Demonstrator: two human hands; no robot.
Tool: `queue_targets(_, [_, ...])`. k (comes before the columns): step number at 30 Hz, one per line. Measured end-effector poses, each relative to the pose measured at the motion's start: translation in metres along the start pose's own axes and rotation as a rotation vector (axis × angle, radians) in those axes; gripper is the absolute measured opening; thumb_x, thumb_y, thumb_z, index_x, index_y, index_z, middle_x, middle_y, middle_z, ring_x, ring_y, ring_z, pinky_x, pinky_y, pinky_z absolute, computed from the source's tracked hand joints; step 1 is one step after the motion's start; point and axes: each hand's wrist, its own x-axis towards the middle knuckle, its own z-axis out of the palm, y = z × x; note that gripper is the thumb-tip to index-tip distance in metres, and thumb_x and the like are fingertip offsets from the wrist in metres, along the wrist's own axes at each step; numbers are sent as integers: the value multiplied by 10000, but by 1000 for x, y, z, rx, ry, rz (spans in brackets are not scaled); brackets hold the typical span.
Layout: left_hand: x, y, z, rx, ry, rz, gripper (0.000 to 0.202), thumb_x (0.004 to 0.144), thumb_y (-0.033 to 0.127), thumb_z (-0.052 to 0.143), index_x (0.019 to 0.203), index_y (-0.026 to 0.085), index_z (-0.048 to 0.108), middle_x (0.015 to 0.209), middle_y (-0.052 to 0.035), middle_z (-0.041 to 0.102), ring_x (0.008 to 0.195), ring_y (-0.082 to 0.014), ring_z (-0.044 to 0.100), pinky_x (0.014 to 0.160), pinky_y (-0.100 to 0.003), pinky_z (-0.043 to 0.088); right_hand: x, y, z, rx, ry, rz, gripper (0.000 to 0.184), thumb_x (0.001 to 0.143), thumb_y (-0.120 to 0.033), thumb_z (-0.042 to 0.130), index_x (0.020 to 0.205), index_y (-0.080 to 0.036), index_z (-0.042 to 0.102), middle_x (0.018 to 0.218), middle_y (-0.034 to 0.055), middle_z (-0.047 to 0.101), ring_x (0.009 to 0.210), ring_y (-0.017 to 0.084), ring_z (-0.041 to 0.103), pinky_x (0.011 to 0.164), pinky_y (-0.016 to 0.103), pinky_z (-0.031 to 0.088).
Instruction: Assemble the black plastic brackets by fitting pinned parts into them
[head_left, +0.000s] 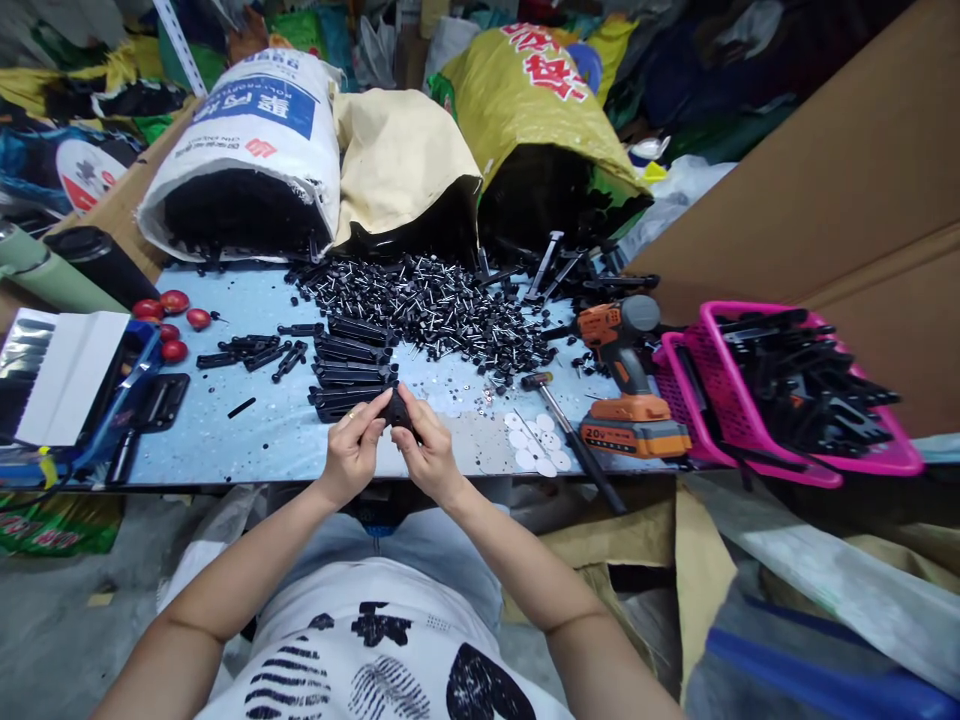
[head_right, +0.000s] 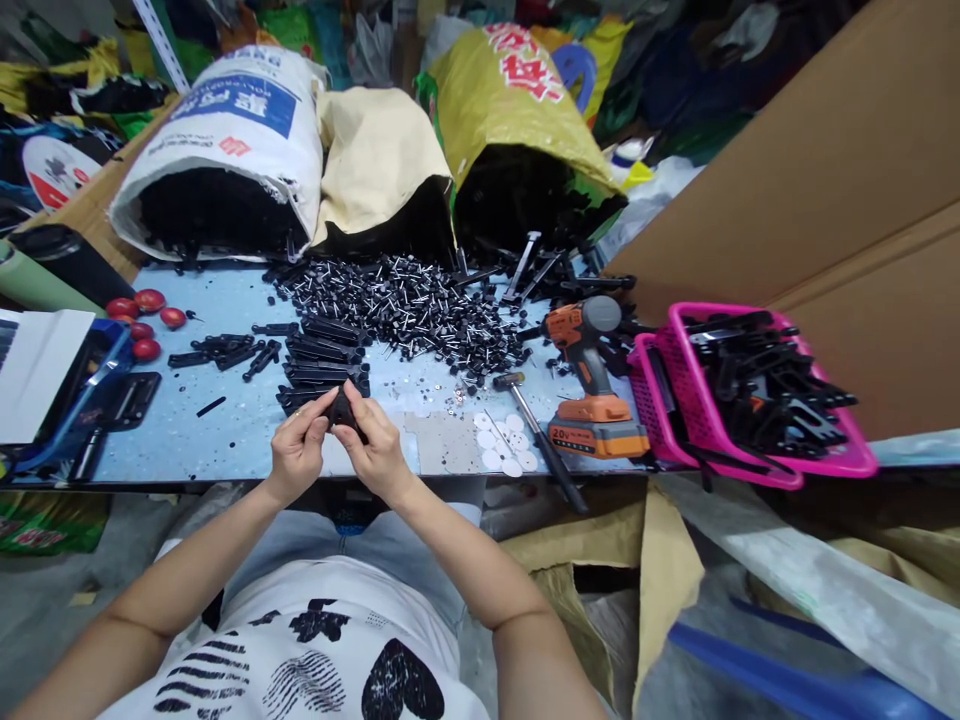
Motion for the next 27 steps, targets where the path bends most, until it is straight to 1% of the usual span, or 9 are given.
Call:
queue_targets(2, [-4, -5, 3, -28, -4, -159, 369, 941, 347, 418, 1240, 195, 572, 1062, -98, 661, 877, -172, 635, 765, -288, 518, 5, 8, 2, 24, -79, 65, 546, 957, -444, 359, 1446, -203, 346, 1108, 115, 585, 869, 168, 582, 800, 318, 501])
queue_targets(6, [-24, -27, 11, -305, -97, -691, 480, 894, 429, 480, 1306, 187, 434, 906, -73, 659, 681, -155, 641, 595, -277, 528, 19, 40, 0, -27, -471, 113, 495, 952, -423, 395, 1389, -195, 441, 1062, 90, 630, 852, 153, 609, 827, 309, 487])
queue_targets(8, [-36, -38, 13, -482, -39, -921, 537, 842, 442, 552, 1280, 184, 377, 849, -51, 648, 654, -163, 656, 587, -288, 538, 30, 62, -8, -156, -587, 94, 487, 933, -428, 440, 1356, -190, 485, 1094, 102, 631, 938, 182, 607, 861, 328, 471])
queue_targets(10, [-46, -46, 14, -573, 68, -1059, 589, 791, 445, 616, 1244, 191, 339, 837, -41, 645, 679, -173, 676, 636, -307, 551, 46, 86, -22, -300, -581, 94, 482, 922, -442, 460, 1320, -178, 527, 1112, 117, 628, 984, 202, 597, 878, 337, 460])
queue_targets(13, [-54, -49, 10, -578, 107, -1099, 660, 716, 486, 686, 1207, 203, 346, 832, -29, 643, 725, -186, 688, 678, -320, 553, 84, 126, -54, -528, -446, 160, 463, 936, -450, 427, 1277, -170, 566, 1115, 115, 629, 964, 188, 596, 867, 311, 460])
queue_targets(15, [-56, -48, 6, -545, 64, -1082, 713, 666, 525, 714, 1202, 207, 367, 827, -21, 644, 719, -188, 683, 661, -318, 552, 116, 153, -80, -726, -315, 225, 458, 958, -429, 377, 1296, -168, 543, 1156, 117, 606, 997, 183, 577, 868, 295, 454])
queue_targets(18, [-57, -47, 2, -484, 12, -1080, 794, 614, 558, 734, 1221, 185, 383, 806, -29, 644, 752, -206, 672, 617, -299, 543, 162, 190, -118, -906, -184, 314, 418, 973, -307, 324, 1316, -152, 503, 1199, 146, 554, 1061, 218, 525, 875, 324, 433])
queue_targets(22, [-59, -49, -2, -459, 3, -1105, 856, 584, 570, 746, 1244, 165, 380, 799, -37, 629, 890, -257, 652, 638, -310, 547, 207, 231, -152, -1038, -140, 377, 418, 923, -156, 310, 1295, -152, 499, 1272, 176, 481, 1154, 274, 419, 904, 395, 390])
queue_targets(27, [-59, -52, -4, -438, -6, -1119, 836, 618, 557, 730, 1264, 162, 376, 775, -26, 603, 869, -248, 643, 638, -316, 543, 232, 268, -160, -1144, -201, 365, 470, 878, -66, 297, 1306, -149, 471, 1416, 173, 360, 1229, 301, 356, 936, 477, 347])
